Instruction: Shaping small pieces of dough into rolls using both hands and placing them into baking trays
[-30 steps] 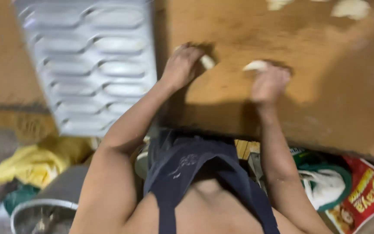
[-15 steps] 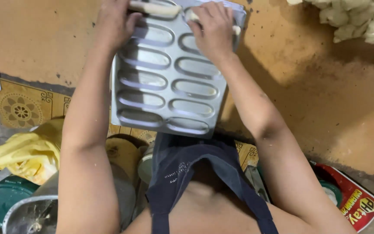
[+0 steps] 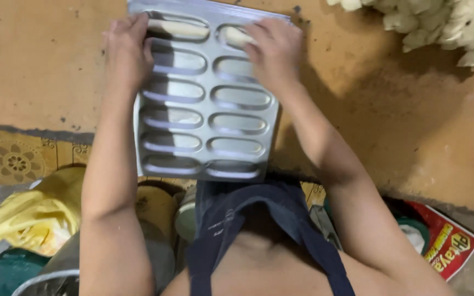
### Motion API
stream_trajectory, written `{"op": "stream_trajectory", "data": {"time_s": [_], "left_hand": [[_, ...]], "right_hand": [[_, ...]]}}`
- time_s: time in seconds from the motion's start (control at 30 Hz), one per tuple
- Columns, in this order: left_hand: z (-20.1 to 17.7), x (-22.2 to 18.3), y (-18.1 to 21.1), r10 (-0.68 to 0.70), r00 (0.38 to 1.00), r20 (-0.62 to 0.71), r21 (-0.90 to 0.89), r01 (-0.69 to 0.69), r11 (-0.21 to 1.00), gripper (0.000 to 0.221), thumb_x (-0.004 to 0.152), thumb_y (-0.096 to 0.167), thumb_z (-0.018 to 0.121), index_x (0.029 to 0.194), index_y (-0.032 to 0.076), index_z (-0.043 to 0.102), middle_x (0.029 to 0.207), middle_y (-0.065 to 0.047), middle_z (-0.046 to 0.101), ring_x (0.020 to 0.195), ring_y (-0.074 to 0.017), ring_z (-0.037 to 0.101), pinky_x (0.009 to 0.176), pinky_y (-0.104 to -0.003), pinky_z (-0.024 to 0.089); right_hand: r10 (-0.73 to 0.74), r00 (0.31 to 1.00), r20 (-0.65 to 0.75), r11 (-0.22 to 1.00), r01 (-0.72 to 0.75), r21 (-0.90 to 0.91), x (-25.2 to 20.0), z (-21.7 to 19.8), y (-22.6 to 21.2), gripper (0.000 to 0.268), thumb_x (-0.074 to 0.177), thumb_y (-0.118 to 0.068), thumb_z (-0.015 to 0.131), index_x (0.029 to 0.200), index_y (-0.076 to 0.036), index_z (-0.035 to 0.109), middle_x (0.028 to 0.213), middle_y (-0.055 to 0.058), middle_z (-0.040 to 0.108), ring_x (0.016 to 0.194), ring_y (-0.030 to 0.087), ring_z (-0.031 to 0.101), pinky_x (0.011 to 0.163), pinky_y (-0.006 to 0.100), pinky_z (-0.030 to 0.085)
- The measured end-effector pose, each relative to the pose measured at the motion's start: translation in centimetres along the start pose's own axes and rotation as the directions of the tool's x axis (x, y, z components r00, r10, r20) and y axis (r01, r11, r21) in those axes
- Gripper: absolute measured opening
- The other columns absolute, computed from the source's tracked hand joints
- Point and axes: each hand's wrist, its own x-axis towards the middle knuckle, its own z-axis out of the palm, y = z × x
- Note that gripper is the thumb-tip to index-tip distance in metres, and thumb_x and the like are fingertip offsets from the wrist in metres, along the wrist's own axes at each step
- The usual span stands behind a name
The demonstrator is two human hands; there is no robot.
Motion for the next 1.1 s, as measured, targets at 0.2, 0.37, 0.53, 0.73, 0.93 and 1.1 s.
{"op": "stream_trajectory", "data": {"time_s": [0.2, 0.37, 0.53, 0.73, 0.93, 1.1], "left_hand": [[9.3, 4.5, 8.9, 0.112, 0.988, 0.109, 0.164, -0.129, 0.978, 0.065, 0.083, 0.012, 0.071, 0.145, 0.009, 0.053, 0.146, -0.022, 0.053, 0.132, -0.0378, 0.05, 0.093, -0.061, 0.034], [9.8, 4.6, 9.9, 0.061, 0.994, 0.086, 0.271, -0.082, 0.959, 0.01, 0.091, 0.02, 0.071, 0.101, 0.02, 0.072, 0.108, -0.005, 0.067, 0.1, -0.0358, 0.058, 0.075, -0.05, 0.029], [11.5, 9.3, 18.8, 0.036, 0.999, -0.015, 0.068, -0.035, 0.997, 0.037, 0.096, 0.004, 0.079, 0.13, 0.001, 0.064, 0.122, -0.019, 0.06, 0.11, -0.0384, 0.056, 0.09, -0.05, 0.042], [26.9, 20.8, 16.9, -0.296, 0.947, -0.127, -0.151, 0.277, 0.949, 0.017, 0.09, 0.025, 0.072, 0.081, 0.013, 0.065, 0.073, -0.002, 0.068, 0.069, -0.0192, 0.065, 0.067, -0.038, 0.049], [30.8, 25.5, 17.6, -0.717, 0.696, -0.051, -0.561, 0.574, 0.597, 0.018, 0.07, 0.013, 0.071, 0.086, 0.011, 0.063, 0.072, -0.002, 0.067, 0.066, -0.0116, 0.061, 0.059, -0.03, 0.05], [21.8, 18.2, 23.5, -0.334, 0.925, 0.18, -0.722, 0.355, 0.593, 0.032, 0.08, -0.012, 0.074, 0.099, 0.011, 0.061, 0.094, -0.003, 0.065, 0.084, -0.0123, 0.061, 0.07, -0.026, 0.055]], "right_hand": [[0.01, 1.0, -0.023, 0.988, -0.013, -0.154, -3.4, -1.7, 5.3, 0.025, 0.085, -0.022, 0.081, 0.11, -0.021, 0.078, 0.108, 0.003, 0.069, 0.096, 0.029, 0.057, 0.075, 0.047, 0.033], [-0.013, 1.0, 0.023, 0.998, 0.015, -0.064, -3.5, -2.8, 6.1, 0.031, 0.086, -0.04, 0.084, 0.11, -0.022, 0.073, 0.108, 0.009, 0.054, 0.095, 0.032, 0.053, 0.075, 0.051, 0.039], [0.109, 0.978, -0.18, 0.994, -0.102, 0.05, -4.1, -6.2, 16.8, 0.018, 0.092, -0.027, 0.077, 0.103, -0.014, 0.07, 0.095, 0.007, 0.06, 0.085, 0.032, 0.06, 0.071, 0.047, 0.046], [0.327, 0.939, 0.103, 0.914, -0.287, -0.285, -1.1, -3.2, 23.7, 0.061, 0.085, -0.05, 0.085, 0.13, -0.016, 0.062, 0.13, 0.012, 0.06, 0.12, 0.038, 0.051, 0.094, 0.062, 0.043], [0.277, 0.96, -0.034, 0.956, -0.271, 0.114, -5.2, -5.6, 24.1, 0.015, 0.094, -0.011, 0.067, 0.107, -0.004, 0.066, 0.128, 0.012, 0.055, 0.121, 0.035, 0.045, 0.091, 0.057, 0.044], [0.554, 0.831, 0.043, 0.59, -0.428, 0.684, -21.0, -15.0, 22.4, 0.034, 0.096, -0.015, 0.077, 0.125, -0.005, 0.062, 0.117, 0.011, 0.067, 0.104, 0.023, 0.066, 0.089, 0.034, 0.053]]}}
